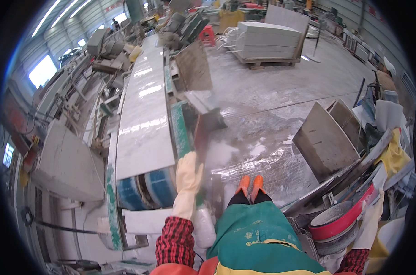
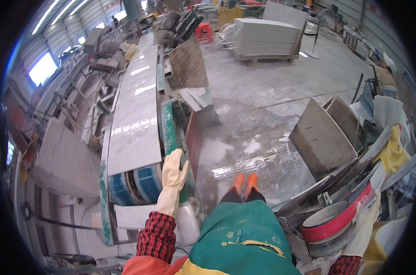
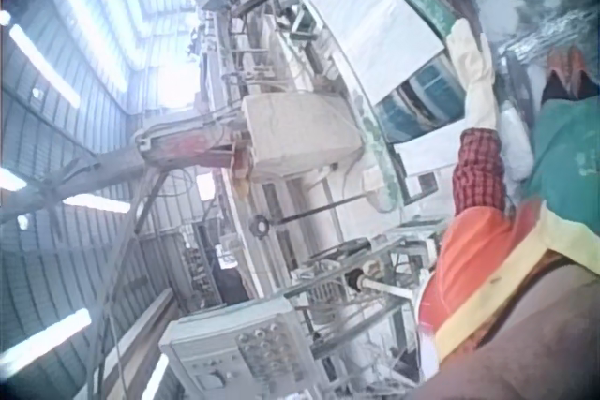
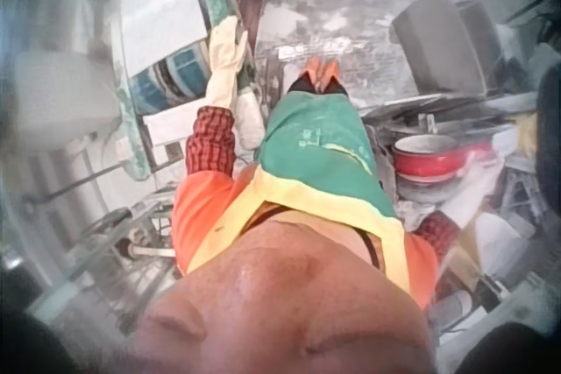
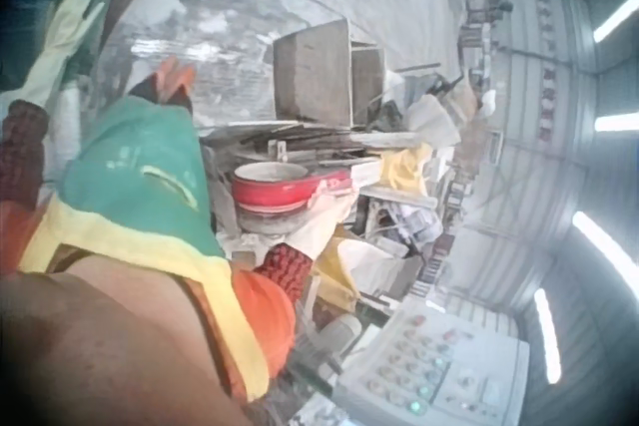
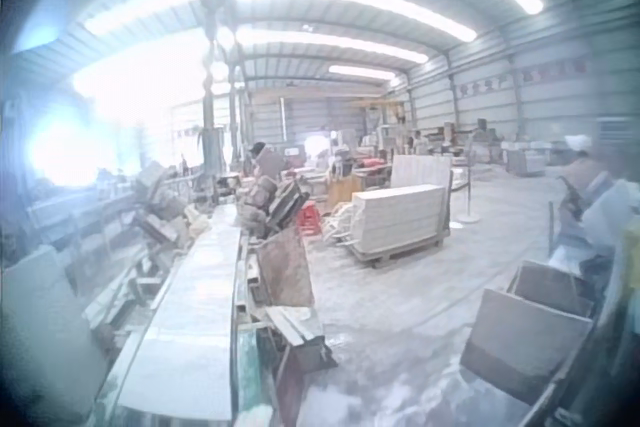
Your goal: The person repeatedly picks up rectangular white panels from a conveyor belt and places them into a nearby bin. The person handles the panels one at a time, moving them from the belt to the bin throughout the clip.
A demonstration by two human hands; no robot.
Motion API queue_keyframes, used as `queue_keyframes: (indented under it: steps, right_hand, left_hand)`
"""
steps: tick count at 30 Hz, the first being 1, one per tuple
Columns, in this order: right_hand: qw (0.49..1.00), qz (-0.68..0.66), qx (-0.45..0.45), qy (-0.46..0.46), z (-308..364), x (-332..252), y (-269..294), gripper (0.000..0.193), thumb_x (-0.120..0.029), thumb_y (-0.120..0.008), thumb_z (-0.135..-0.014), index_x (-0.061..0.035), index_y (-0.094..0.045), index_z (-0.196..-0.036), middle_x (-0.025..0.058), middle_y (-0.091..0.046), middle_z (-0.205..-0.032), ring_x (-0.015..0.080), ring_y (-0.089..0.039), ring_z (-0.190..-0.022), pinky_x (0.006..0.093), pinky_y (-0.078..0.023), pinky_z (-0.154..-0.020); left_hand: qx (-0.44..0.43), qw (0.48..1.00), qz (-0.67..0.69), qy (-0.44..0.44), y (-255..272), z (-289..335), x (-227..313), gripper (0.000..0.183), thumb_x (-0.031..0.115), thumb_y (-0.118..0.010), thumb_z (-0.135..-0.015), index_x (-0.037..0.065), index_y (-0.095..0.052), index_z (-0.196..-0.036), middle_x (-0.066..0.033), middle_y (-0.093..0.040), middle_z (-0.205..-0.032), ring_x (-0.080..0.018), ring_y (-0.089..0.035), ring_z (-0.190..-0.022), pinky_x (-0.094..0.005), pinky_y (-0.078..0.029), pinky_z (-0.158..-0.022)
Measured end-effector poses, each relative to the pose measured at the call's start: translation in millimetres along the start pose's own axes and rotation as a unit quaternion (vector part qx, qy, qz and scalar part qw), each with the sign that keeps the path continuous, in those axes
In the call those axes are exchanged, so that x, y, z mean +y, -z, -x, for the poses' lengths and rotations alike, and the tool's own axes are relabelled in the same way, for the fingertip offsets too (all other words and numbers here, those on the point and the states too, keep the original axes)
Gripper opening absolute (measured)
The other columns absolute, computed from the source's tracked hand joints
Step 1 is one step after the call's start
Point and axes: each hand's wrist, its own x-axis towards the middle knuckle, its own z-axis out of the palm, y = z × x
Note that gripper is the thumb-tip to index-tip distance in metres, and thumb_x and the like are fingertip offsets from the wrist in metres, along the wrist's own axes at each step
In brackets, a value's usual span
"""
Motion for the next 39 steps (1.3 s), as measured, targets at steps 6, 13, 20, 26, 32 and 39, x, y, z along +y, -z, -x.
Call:
queue_keyframes:
  steps: [6, 13, 20, 26, 32, 39]
  right_hand:
    - [0.951, 0.107, -0.253, 0.141, 72.1, 18.5, -133.6, 0.061, -0.01, -0.067, -0.076, -0.0062, -0.057, -0.136, -0.0006, -0.063, -0.106, 0.0098, -0.059, -0.085, 0.0229, -0.043, -0.07]
    - [0.678, 0.158, -0.661, 0.28, 177.5, 70.6, -285.4, 0.072, -0.011, -0.082, -0.055, -0.0087, -0.066, -0.125, 0.0146, -0.057, -0.136, 0.0272, -0.055, -0.124, 0.0365, -0.046, -0.102]
    - [0.246, 0.252, -0.718, 0.6, 356.2, 85.8, -363.9, 0.056, -0.022, -0.082, -0.059, -0.0134, -0.063, -0.111, 0.0092, -0.058, -0.12, 0.0311, -0.058, -0.11, 0.0421, -0.052, -0.093]
    - [0.307, 0.152, -0.69, 0.637, 348.3, 127.5, -389.0, 0.054, -0.028, -0.082, -0.066, -0.0105, -0.06, -0.112, 0.0095, -0.058, -0.117, 0.0302, -0.057, -0.111, 0.0419, -0.049, -0.098]
    - [0.486, 0.297, -0.646, 0.508, 208.8, 145.7, -343.5, 0.06, -0.02, -0.08, -0.072, -0.0112, -0.06, -0.128, 0.0178, -0.056, -0.138, 0.0343, -0.052, -0.129, 0.0408, -0.044, -0.108]
    - [0.626, 0.418, -0.552, 0.36, 92.6, 147.2, -254.5, 0.056, -0.016, -0.077, -0.077, -0.0051, -0.06, -0.13, 0.0186, -0.057, -0.137, 0.0311, -0.052, -0.131, 0.0384, -0.039, -0.111]
  left_hand:
    - [0.051, 0.929, 0.334, 0.152, -5.9, -6.1, 51.4, 0.034, 0.009, -0.061, -0.095, -0.002, -0.06, -0.127, -0.0176, -0.065, -0.125, -0.0278, -0.062, -0.116, -0.0363, -0.046, -0.102]
    - [-0.076, 0.54, 0.737, 0.4, 34.1, -13.9, 160.6, 0.046, 0.024, -0.056, -0.101, 0.0, -0.045, -0.139, -0.0132, -0.06, -0.128, -0.0273, -0.06, -0.116, -0.0393, -0.048, -0.105]
    - [0.138, 0.555, 0.693, 0.439, 87.3, 34.1, 87.7, 0.032, 0.01, -0.046, -0.102, -0.004, -0.045, -0.13, -0.0198, -0.056, -0.126, -0.0338, -0.061, -0.111, -0.0486, -0.056, -0.094]
    - [0.304, 0.527, 0.641, 0.468, 119.1, 73.7, -14.4, 0.034, 0.011, -0.043, -0.104, -0.007, -0.041, -0.132, -0.0223, -0.055, -0.13, -0.0378, -0.058, -0.118, -0.0506, -0.054, -0.101]
    - [0.341, 0.521, 0.582, 0.523, 95.3, 98.3, -90.1, 0.034, 0.014, -0.044, -0.104, -0.006, -0.042, -0.132, -0.0209, -0.055, -0.131, -0.0381, -0.058, -0.119, -0.0503, -0.054, -0.1]
    - [0.355, 0.538, 0.541, 0.54, 81.7, 76.5, -81.2, 0.032, 0.016, -0.044, -0.104, -0.003, -0.041, -0.13, -0.0208, -0.052, -0.133, -0.0384, -0.058, -0.117, -0.0501, -0.054, -0.099]
